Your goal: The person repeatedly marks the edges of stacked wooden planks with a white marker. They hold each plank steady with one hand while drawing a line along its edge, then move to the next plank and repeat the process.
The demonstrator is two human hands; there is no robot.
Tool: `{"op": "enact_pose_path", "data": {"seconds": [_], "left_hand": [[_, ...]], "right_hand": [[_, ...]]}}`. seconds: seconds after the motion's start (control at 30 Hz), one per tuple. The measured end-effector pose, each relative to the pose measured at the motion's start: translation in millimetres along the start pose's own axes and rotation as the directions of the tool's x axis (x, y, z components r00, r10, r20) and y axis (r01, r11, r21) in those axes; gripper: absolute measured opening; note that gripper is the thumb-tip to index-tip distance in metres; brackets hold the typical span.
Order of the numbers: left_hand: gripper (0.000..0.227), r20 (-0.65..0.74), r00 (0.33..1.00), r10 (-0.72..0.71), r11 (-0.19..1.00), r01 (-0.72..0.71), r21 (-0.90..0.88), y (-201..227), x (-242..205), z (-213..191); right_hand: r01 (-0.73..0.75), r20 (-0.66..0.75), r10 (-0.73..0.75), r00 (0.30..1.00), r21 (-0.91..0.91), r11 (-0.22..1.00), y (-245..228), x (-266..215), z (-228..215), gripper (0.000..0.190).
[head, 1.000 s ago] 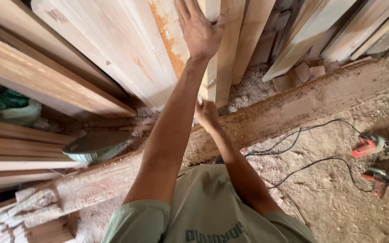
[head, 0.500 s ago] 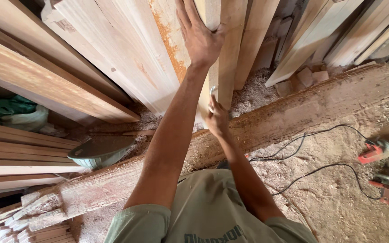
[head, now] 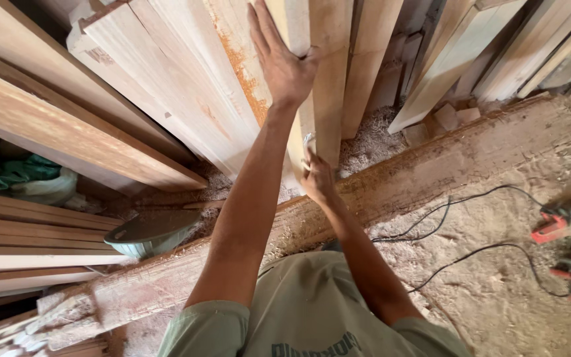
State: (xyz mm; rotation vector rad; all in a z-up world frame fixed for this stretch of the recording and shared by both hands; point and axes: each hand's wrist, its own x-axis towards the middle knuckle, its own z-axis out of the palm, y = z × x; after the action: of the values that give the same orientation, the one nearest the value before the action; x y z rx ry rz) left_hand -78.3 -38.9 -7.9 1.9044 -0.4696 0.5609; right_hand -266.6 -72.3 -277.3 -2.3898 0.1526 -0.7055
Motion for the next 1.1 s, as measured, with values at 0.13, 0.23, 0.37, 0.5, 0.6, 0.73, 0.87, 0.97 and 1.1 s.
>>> {"op": "enact_pose_path", "data": {"seconds": [0.13, 0.23, 0.37, 0.5, 0.6, 0.73, 0.87, 0.97, 1.1], "left_hand": [[0.119, 0.024, 0.994, 0.102, 0.988, -0.099, -0.122, 5.9, 0.0, -14.8], [0.100, 0.163, 0.984, 0.076, 0.932, -0.012, -0.362, -6.4, -1.0, -39.8], [0.049, 0.250, 0.968, -0.036, 0.809, 0.175, -0.561, -71.0, -19.6, -84.4], [0.037, -0.008, 0.970, -0.243, 0.908, 0.224, -0.355, -147.3, -36.7, -85.5], [0.053, -0.285, 0.771, -0.569, 0.807, 0.457, -0.374, -179.6, -47.4, -84.9], [0.075, -0.302, 0.694, -0.653, 0.735, 0.487, -0.472, -178.5, -60.9, -118.4], [0.100, -0.469, 0.637, -0.612, 0.770, 0.345, -0.537, -128.7, -111.3, -134.3], [0.107, -0.621, 0.549, -0.559, 0.828, 0.329, -0.454, -65.5, -126.3, -107.8], [0.108, -0.544, 0.669, -0.506, 0.823, 0.184, -0.538, 9.5, -112.9, -61.0]], "right_hand": [[-0.476, 0.374, 0.418, 0.827, 0.072, 0.877, -9.1, -12.4, -24.6, 0.040], [-0.609, 0.306, 0.534, 0.788, 0.258, 0.750, -2.7, -19.8, -41.3, 0.040], [-0.638, 0.329, 0.550, 0.767, 0.473, 0.608, 32.0, -45.4, -78.5, 0.044], [-0.781, 0.455, 0.662, 0.595, 0.521, 0.344, 69.8, -44.9, -120.3, 0.038], [-0.769, 0.504, 0.632, 0.589, 0.589, 0.247, 80.9, -50.4, -145.9, 0.035], [-0.762, 0.516, 0.590, 0.621, 0.575, 0.298, 109.4, -26.8, -179.4, 0.039], [-0.730, 0.498, 0.535, 0.682, 0.425, 0.535, 151.7, -6.7, -215.8, 0.044], [-0.665, 0.460, 0.495, 0.737, 0.365, 0.651, 186.2, 21.5, -233.3, 0.043], [-0.591, 0.392, 0.471, 0.790, 0.288, 0.753, 230.5, 62.6, -260.3, 0.045]]}}
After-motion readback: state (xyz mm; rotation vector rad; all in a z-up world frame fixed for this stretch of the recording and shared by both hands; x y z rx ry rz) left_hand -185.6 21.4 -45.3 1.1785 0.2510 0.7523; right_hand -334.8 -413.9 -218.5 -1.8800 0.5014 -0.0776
